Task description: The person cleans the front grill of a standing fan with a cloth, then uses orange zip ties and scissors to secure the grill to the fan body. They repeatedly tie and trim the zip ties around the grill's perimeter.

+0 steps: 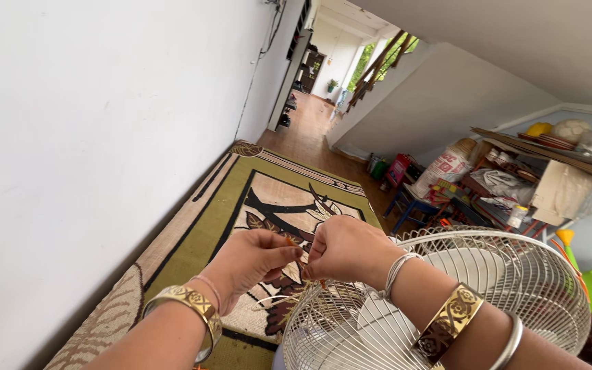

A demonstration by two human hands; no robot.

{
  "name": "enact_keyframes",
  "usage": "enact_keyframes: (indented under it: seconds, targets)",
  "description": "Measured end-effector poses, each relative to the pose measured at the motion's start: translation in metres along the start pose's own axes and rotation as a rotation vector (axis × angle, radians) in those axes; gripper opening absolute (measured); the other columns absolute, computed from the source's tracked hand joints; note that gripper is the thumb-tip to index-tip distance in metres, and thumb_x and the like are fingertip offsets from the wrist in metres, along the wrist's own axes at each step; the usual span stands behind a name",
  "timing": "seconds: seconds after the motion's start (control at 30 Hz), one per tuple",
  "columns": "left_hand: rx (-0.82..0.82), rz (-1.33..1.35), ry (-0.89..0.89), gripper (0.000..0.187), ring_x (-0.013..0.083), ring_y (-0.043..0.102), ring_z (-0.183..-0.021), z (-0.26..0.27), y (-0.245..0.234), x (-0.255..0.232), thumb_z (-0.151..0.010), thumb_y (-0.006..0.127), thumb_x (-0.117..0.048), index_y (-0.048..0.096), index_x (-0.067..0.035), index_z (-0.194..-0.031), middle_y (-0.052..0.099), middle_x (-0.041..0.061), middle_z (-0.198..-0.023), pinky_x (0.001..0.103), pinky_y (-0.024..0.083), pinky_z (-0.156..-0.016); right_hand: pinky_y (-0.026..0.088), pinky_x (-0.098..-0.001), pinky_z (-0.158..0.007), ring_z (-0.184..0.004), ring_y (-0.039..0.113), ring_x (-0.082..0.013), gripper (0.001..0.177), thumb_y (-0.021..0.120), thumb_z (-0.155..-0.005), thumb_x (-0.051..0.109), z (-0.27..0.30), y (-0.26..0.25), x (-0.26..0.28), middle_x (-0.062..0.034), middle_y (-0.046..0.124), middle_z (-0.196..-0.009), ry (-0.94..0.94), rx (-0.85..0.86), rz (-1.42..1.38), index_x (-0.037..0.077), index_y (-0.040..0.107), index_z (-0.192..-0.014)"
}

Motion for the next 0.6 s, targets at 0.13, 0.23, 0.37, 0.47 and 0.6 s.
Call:
enact_keyframes:
  seconds: [0.13,0.23,0.37,0.47,0.6]
  targets:
    - [0.078,-0.133,0.081,0.023,0.008,0.053,-0.061,0.001,0.009,-0.022,-0.08,0.083,-0.02,0.078,-0.003,-0.095,0.069,0.002,-0.074,0.024,0.044,-0.058,0.057,-0.0358,-0.078,-0.081,0.075,-0.0185,0.025,0.085,-0.069,0.038,0.003,0.001,0.008,-0.0025,0.076,-0.08,0.008,-0.038,0.046,0.018,0.08,-0.082]
    - [0.085,-0.074,0.151,0.03,0.0029,0.063,-0.073,-0.002,0.01,-0.027,-0.082,0.079,-0.019,0.073,-0.007,-0.108,0.074,0.001,-0.093,0.021,0.051,-0.067,0.056,-0.0353,-0.078,-0.081,0.075,-0.0181,0.022,0.082,-0.074,0.037,0.005,0.003,0.006,-0.0024,0.077,-0.08,-0.017,-0.017,0.02,0.018,0.079,-0.084]
    - [0.169,0.053,0.031,0.056,0.0014,0.069,-0.082,-0.019,0.007,-0.011,-0.071,0.06,-0.005,0.065,-0.015,-0.126,0.071,-0.006,-0.119,0.023,0.055,-0.069,0.056,-0.0332,-0.075,-0.08,0.075,-0.017,0.012,0.075,-0.076,0.025,0.001,0.004,0.002,-0.0018,0.078,-0.08,-0.149,0.008,-0.049,0.017,0.08,-0.084]
    - [0.4,0.001,0.097,0.06,0.0083,0.057,-0.072,-0.026,0.02,-0.003,-0.069,0.062,0.002,0.077,-0.005,-0.126,0.083,0.007,-0.113,0.026,0.046,-0.06,0.057,-0.0339,-0.073,-0.078,0.075,-0.0192,0.011,0.071,-0.078,0.019,-0.001,0.005,-0.002,-0.0048,0.078,-0.08,-0.163,0.041,-0.069,0.013,0.077,-0.084]
    - [0.14,-0.267,0.052,0.026,0.0065,0.062,-0.069,-0.02,0.014,-0.001,-0.088,0.074,-0.016,0.08,-0.006,-0.111,0.08,0.003,-0.091,0.022,0.051,-0.061,0.056,-0.0349,-0.074,-0.08,0.073,-0.02,0.012,0.068,-0.081,0.016,-0.004,0.004,-0.003,-0.0071,0.077,-0.083,-0.179,0.034,-0.034,0.01,0.075,-0.087]
Point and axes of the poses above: each hand's wrist, its own z-axis away from the middle knuckle, its own y-axis out of the palm, x = y × z, the point moved 5 cm from there along -z, towards the middle knuckle
